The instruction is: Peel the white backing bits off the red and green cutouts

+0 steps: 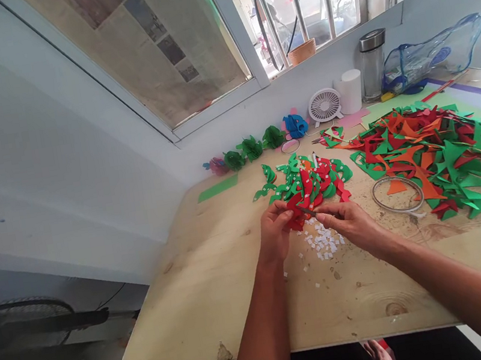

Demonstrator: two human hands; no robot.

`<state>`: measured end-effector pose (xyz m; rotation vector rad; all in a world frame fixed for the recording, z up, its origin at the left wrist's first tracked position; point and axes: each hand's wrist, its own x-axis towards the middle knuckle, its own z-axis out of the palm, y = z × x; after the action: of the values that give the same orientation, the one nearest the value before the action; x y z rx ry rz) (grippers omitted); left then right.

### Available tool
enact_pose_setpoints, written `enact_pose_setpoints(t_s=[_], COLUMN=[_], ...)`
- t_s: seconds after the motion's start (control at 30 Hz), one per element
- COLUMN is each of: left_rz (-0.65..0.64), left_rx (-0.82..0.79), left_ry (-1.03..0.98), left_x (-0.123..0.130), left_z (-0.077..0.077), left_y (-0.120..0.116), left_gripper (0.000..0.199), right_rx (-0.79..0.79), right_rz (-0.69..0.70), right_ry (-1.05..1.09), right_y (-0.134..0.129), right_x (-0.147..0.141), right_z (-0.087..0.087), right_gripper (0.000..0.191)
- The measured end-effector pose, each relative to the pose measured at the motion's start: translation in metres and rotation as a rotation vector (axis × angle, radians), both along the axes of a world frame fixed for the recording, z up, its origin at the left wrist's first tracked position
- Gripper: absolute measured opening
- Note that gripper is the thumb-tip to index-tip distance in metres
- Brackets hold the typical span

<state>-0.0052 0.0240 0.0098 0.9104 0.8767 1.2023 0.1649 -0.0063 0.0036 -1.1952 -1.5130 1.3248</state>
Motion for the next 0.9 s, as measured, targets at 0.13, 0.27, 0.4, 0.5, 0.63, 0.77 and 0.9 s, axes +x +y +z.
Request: enact_pose_setpoints(t_s=[0.13,0.27,0.4,0.5,0.63,0.77,0.9], left_rz=[0.002,0.004,0.006,0.006,-0.006,-0.028,-0.041], left_rx=[0.009,0.014,0.019,0.01,-0.001,-0.002,-0.03], left_ry=[0.003,0.011,0.013,0.018,0.004,-0.042,-0.078], left_x=[0.0002,0.0,-0.0002,-0.0001,0.0001,0.0003,0.0008], left_z=[-0.0004,-0.0019,-0.0036,-0.0042,-0.0045,-0.0044,-0.0033], left_y=[0.0,0.0007,0.0012,0.001,0.0009,0.001,0.0004], left_gripper=[0.022,0.022,0.021,0.021,0.023,0.023,0.021], right_rx=[0.017,0.02,0.033,0.065,0.101,0.12,0.157], right_rz=[0.006,-0.007,-0.012,-0.022,-0.035,-0.039,-0.047], right_ry=[-0.018,-0.019,-0.025,-0.038,-0.055,-0.082,-0.14], right_y=[0.0,0.0006,0.0007,0.001,0.0015,0.0012,0.0014], right_x=[-0.0003,-0.0009,-0.001,-0.0006,0.0003,0.0009,0.0015], right_z=[0.0036,0.0032,0.0014,0.0004,-0.0013,-0.0033,-0.0038], right_gripper=[0.042,0.043,0.042,0.042,0.042,0.042,0.043])
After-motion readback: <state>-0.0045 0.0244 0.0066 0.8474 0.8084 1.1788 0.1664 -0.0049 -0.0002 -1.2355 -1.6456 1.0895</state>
